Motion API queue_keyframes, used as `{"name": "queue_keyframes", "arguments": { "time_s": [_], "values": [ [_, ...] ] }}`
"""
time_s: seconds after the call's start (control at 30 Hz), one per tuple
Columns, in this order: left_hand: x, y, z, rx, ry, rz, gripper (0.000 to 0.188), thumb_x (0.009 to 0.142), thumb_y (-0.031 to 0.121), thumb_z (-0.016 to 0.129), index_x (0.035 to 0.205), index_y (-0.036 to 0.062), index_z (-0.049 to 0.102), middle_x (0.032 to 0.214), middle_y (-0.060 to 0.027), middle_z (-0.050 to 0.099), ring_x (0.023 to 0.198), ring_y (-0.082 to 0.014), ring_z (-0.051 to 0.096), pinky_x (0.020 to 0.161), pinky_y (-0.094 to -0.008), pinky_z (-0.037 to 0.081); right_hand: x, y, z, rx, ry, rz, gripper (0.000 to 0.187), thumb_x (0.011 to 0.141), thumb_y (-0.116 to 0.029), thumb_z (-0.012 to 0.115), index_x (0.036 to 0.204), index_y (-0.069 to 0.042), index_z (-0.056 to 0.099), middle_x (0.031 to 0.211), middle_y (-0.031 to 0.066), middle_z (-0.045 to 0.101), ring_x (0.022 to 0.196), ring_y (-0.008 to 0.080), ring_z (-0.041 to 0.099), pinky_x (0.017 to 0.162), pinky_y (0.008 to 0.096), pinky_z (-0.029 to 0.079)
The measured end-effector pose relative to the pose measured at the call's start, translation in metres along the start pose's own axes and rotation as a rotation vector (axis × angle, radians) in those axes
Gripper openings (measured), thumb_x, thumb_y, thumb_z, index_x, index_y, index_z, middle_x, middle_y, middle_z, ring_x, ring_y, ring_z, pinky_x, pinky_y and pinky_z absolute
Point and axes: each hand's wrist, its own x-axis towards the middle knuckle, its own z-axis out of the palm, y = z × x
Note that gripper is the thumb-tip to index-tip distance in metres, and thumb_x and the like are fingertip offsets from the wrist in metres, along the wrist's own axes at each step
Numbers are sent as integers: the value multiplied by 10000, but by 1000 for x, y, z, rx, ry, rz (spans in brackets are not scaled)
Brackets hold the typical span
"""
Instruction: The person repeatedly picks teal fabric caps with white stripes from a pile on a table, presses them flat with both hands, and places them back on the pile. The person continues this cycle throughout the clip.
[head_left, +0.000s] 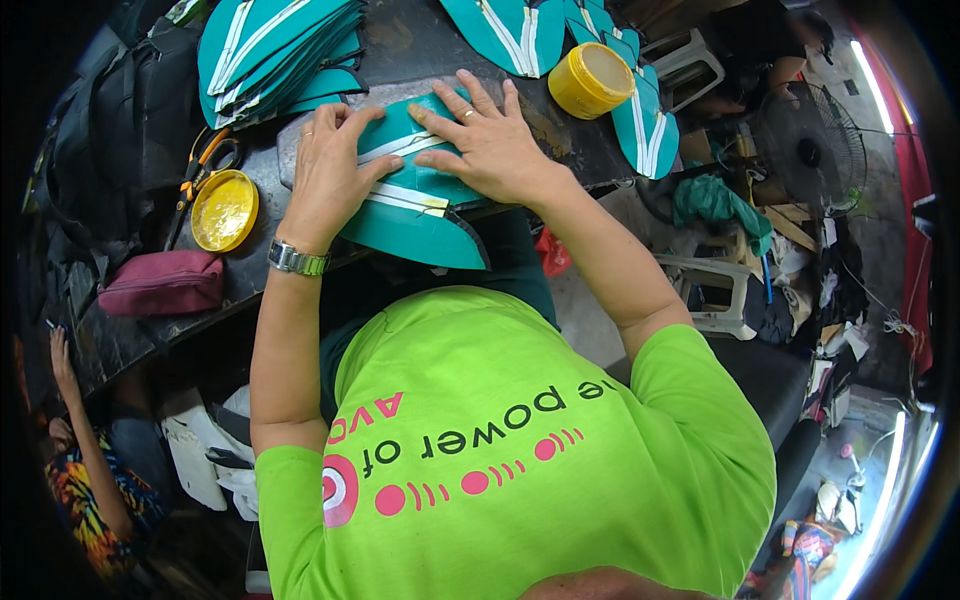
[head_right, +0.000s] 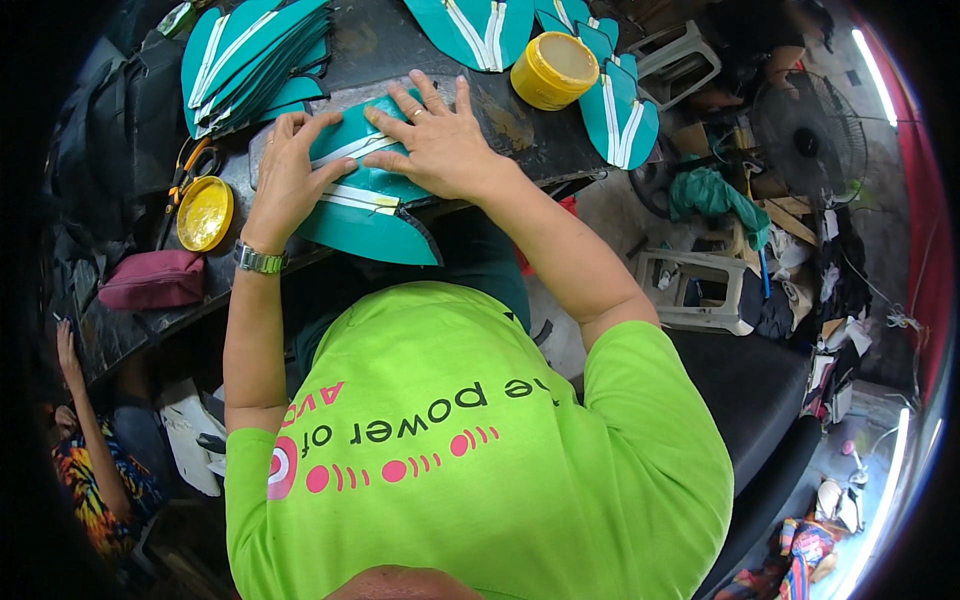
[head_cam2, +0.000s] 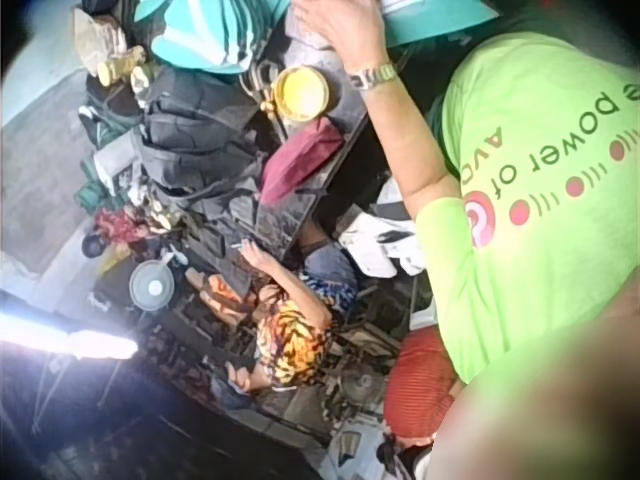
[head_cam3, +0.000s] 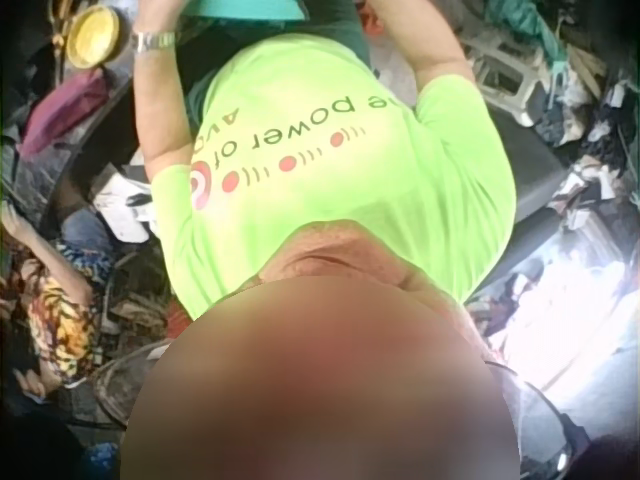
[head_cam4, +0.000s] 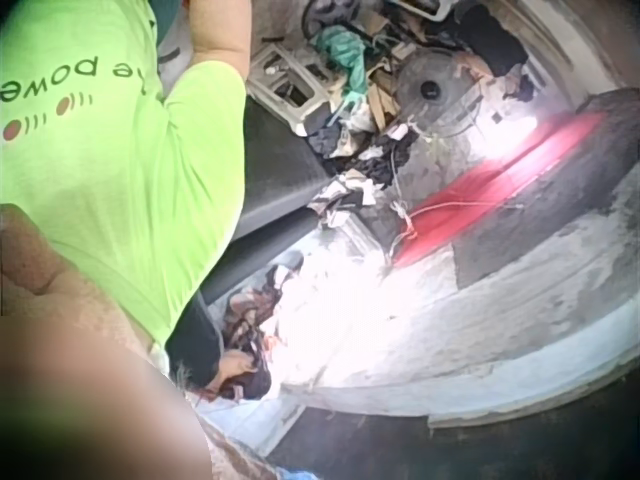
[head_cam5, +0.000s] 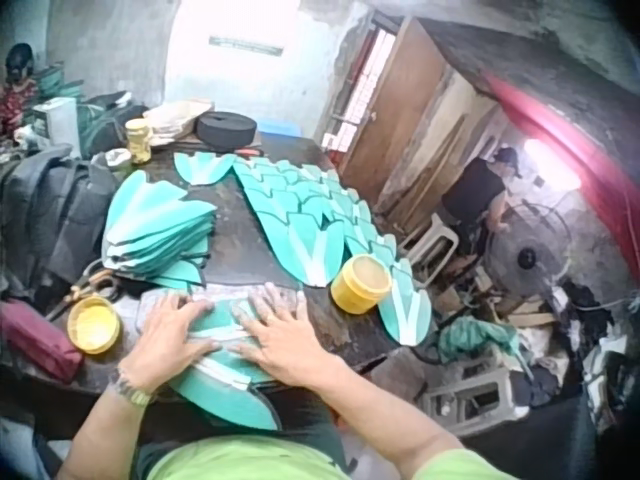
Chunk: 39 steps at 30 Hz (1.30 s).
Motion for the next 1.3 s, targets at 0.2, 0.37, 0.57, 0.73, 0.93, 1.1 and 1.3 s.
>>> {"name": "queue_keyframes", "arguments": {
  "time_s": [0.2, 0.37, 0.57, 0.73, 0.93, 1.1, 1.3],
  "values": [
    [-5, 1, -2, -129, 243, 5, 521, 704, 205, 890, 1188, 163, 702, 1177, -101, 527, 1021, -281, 582, 863, -392, 508, -31, 58, -57, 687, 455, 145, 326, 1011, -312, 583, 1135, -54, 739, 1204, 166, 676, 1180, 311, 590, 988, 397, 468],
    [11, -16, 5, -29, 495, 67, 416, 739, 211, 868, 1128, 175, 724, 1188, -92, 535, 987, -280, 582, 840, -390, 512, -53, 134, -80, -103, 425, 478, 466, 1016, -502, 520, 1191, -130, 738, 1317, 162, 628, 1231, 335, 564, 1009, 425, 456],
    [22, -32, 14, 83, 301, 11, 287, 803, 283, 811, 1053, 159, 745, 1167, -81, 607, 1033, -320, 598, 884, -422, 504, -50, 155, -86, -130, 629, 396, 524, 968, -572, 548, 984, -115, 804, 1173, 222, 676, 1144, 388, 603, 951, 456, 482],
    [20, -32, 15, 116, 303, 10, 284, 810, 290, 806, 1057, 164, 747, 1172, -75, 608, 1030, -317, 599, 878, -420, 505, -61, 113, -99, -279, 374, 526, 406, 957, -455, 631, 959, -83, 792, 1094, 153, 699, 1112, 356, 614, 931, 439, 492],
    [20, -30, 16, 127, 282, -12, 278, 823, 297, 795, 1067, 172, 750, 1181, -64, 613, 1028, -309, 599, 877, -413, 504, -72, 60, -98, 249, 395, 105, 392, 977, -479, 580, 1094, -168, 788, 1300, 119, 635, 1247, 338, 535, 1072, 431, 411],
    [19, -32, 16, 137, 292, 14, 277, 829, 302, 789, 1076, 181, 754, 1174, -55, 620, 1021, -297, 600, 878, -406, 500, -40, 18, -23, 352, -18, -88, 424, 999, -600, 454, 1338, -427, 640, 1649, 73, 291, 1546, 382, 107, 1186, 675, 32],
    [20, -33, 16, 126, 282, 9, 275, 830, 305, 790, 1077, 188, 756, 1178, -47, 622, 1034, -287, 603, 883, -410, 501, -10, 5, 10, 6, 53, -139, 629, 954, -703, 404, 1537, -471, 353, 1675, 52, 217, 1554, 360, 77, 1186, 688, 12]
  ]
}}
